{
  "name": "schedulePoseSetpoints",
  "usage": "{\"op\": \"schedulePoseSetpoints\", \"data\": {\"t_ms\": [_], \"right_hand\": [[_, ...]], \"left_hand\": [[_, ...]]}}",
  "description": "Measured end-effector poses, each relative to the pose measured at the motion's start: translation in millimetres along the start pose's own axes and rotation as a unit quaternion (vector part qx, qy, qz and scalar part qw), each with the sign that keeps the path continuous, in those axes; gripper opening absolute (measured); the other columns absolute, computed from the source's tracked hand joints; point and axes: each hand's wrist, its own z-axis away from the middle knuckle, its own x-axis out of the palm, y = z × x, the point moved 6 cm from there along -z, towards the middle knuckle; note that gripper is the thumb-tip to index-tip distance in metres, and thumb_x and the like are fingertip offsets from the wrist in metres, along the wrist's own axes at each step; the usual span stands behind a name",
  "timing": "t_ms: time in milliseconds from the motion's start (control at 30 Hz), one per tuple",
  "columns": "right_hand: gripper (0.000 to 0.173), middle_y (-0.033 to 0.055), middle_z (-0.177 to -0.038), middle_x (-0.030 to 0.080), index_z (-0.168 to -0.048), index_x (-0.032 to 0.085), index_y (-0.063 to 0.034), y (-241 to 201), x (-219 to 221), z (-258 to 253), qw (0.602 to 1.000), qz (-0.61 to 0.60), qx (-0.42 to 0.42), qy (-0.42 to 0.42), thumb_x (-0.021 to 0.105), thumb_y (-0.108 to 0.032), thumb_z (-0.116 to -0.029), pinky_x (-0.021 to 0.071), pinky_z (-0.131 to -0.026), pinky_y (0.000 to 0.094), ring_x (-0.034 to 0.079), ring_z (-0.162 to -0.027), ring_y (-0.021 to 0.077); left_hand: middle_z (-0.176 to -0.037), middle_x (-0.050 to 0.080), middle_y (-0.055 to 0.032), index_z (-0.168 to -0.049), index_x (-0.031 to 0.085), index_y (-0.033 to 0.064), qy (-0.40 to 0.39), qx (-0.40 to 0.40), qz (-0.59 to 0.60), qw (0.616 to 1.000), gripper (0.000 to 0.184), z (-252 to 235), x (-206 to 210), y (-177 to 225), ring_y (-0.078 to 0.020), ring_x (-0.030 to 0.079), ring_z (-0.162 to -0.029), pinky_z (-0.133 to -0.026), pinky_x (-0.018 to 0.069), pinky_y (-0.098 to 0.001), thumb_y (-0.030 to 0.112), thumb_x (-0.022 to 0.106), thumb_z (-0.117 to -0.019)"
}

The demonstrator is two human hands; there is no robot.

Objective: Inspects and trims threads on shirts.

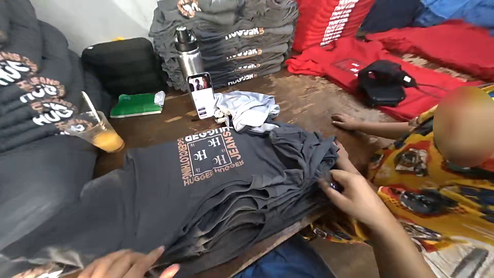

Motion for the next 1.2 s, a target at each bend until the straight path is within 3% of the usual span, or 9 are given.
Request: {"op": "schedulePoseSetpoints", "data": {"t_ms": [133,333,533,667,733,833,933,1067,1200], "right_hand": [[0.035,0.0164,-0.083,0.065,-0.088,0.067,0.0020,3,5,5,0.997,0.006,0.069,-0.030,0.050,-0.028,-0.0989,0.0523,-0.072,0.0471,0.064,-0.079,0.0268],[0.028,0.0050,-0.090,0.060,-0.098,0.062,-0.0009,13,22,11,0.986,-0.138,0.097,0.017,0.047,-0.024,-0.1002,0.0471,-0.079,0.0244,0.056,-0.085,0.0041],[0.017,-0.0049,-0.090,0.050,-0.095,0.050,-0.0058,23,39,0,0.953,-0.271,0.078,0.108,0.056,-0.022,-0.0981,0.0436,-0.077,0.0123,0.050,-0.082,-0.0054],[0.034,0.0016,-0.093,0.053,-0.098,0.052,-0.0017,23,26,-2,0.971,-0.199,0.098,0.091,0.061,-0.035,-0.0964,0.0443,-0.077,0.0170,0.051,-0.084,-0.0013],[0.034,-0.0009,-0.095,0.053,-0.098,0.052,-0.0035,25,28,0,0.967,-0.224,0.072,0.097,0.061,-0.036,-0.0962,0.0442,-0.080,0.0153,0.051,-0.087,-0.0031],[0.033,-0.0049,-0.105,0.053,-0.111,0.050,-0.0027,21,36,1,0.951,-0.290,0.043,0.095,0.059,-0.033,-0.0993,0.0443,-0.090,0.0116,0.051,-0.098,-0.0085],[0.069,0.0217,-0.138,0.052,-0.143,0.035,0.0191,14,41,-5,0.961,-0.268,0.036,0.056,0.054,-0.033,-0.1021,0.0400,-0.109,0.0165,0.051,-0.127,0.0019],[0.079,0.0318,-0.140,0.050,-0.140,0.043,0.0168,14,37,-8,0.984,-0.172,-0.005,0.036,0.050,-0.052,-0.1022,0.0407,-0.114,0.0319,0.050,-0.135,0.0212],[0.077,0.0225,-0.134,0.058,-0.140,0.043,0.0159,11,33,2,0.980,-0.194,0.008,0.053,0.054,-0.050,-0.1009,0.0452,-0.107,0.0226,0.056,-0.125,0.0074]], "left_hand": [[-0.089,0.072,-0.0077,-0.104,0.075,0.0092,-0.029,0.042,0.155,0.987,0.036,-49,33,80,-0.0169,0.067,-0.093,-0.086,0.0524,-0.0304,0.042,0.061,-0.1012],[-0.106,0.073,-0.0222,-0.127,0.066,-0.0058,-0.205,-0.040,0.105,0.972,0.078,-43,133,152,-0.0412,0.070,-0.102,-0.081,0.0578,-0.0555,0.057,0.075,-0.0814],[-0.137,0.060,-0.0278,-0.150,0.038,-0.0135,-0.171,-0.073,0.277,0.943,0.105,-51,149,162,-0.0407,0.060,-0.126,-0.107,0.0479,-0.0505,0.054,0.078,-0.0806],[-0.123,0.051,-0.0288,-0.141,0.056,-0.0045,-0.010,-0.149,0.279,0.949,0.084,-33,140,160,-0.0226,0.059,-0.102,-0.078,0.0545,-0.0262,0.041,0.085,-0.0776],[-0.118,0.048,-0.0242,-0.140,0.056,-0.0018,0.020,-0.132,0.280,0.951,0.080,-21,143,159,-0.0145,0.055,-0.101,-0.082,0.0493,-0.0167,0.041,0.084,-0.0790],[-0.114,0.053,-0.0191,-0.141,0.056,0.0064,0.010,-0.065,0.273,0.960,0.077,-16,151,165,-0.0226,0.055,-0.107,-0.092,0.0479,-0.0268,0.050,0.080,-0.0822],[-0.112,0.064,-0.0176,-0.140,0.063,0.0145,-0.072,0.020,0.280,0.957,0.069,-27,155,175,-0.0334,0.063,-0.106,-0.089,0.0549,-0.0462,0.046,0.081,-0.0803],[-0.095,0.075,-0.0065,-0.133,0.070,0.0172,-0.202,0.097,0.356,0.907,0.054,-42,161,186,-0.0262,0.072,-0.090,-0.087,0.0524,-0.0613,0.044,0.077,-0.0858],[-0.084,0.073,-0.0060,-0.122,0.075,0.0101,-0.219,0.122,0.451,0.857,0.049,-57,174,196,-0.0205,0.070,-0.079,-0.085,0.0541,-0.0504,0.045,0.075,-0.0878]]}}
